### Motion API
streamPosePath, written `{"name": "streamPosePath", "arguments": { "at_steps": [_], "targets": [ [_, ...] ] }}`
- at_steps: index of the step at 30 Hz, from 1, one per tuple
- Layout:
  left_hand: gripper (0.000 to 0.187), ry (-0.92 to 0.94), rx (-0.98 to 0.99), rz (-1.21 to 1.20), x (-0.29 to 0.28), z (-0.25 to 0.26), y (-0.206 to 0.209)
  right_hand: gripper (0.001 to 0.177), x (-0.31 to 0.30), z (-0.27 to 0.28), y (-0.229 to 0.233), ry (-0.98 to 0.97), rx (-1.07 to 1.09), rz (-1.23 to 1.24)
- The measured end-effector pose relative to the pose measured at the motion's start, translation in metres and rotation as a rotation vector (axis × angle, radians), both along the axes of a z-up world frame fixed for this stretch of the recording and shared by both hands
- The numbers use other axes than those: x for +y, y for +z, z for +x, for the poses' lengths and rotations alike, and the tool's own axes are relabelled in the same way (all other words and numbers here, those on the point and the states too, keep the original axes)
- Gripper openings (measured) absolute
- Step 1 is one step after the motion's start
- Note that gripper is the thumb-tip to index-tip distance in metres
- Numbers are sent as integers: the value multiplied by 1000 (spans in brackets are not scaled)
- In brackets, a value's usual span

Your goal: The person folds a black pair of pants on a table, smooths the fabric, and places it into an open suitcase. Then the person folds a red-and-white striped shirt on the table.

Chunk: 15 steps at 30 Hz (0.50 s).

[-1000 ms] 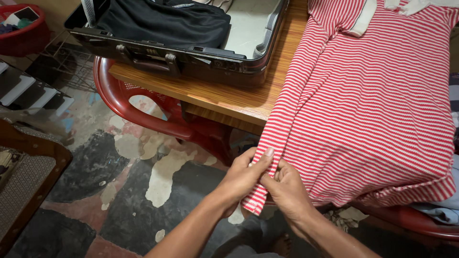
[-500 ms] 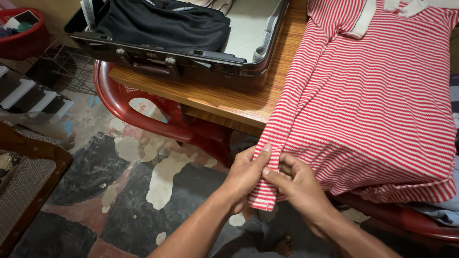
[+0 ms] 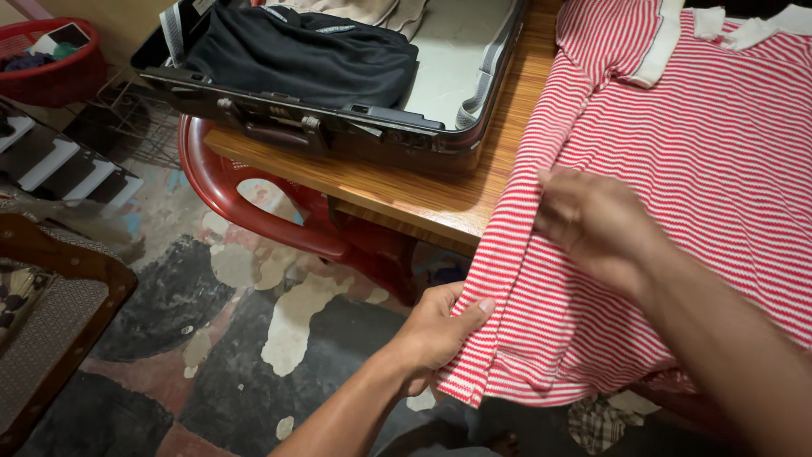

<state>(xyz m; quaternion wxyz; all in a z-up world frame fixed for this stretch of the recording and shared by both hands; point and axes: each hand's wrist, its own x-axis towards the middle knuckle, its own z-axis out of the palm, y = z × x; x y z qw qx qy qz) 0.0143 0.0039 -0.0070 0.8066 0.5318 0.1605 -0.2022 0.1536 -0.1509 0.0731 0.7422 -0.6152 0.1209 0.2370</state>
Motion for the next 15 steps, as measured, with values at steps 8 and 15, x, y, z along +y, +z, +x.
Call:
{"name": "streamPosePath", "arguments": {
  "at_steps": [8, 15],
  "targets": [
    [35, -13, 24, -47, 9, -1, 9, 22, -13, 109, -21, -53, -115, -59],
    [52, -15, 114, -48, 17, -5, 17, 62, -23, 125, -32, 58, -440, -689]
  ]
}}
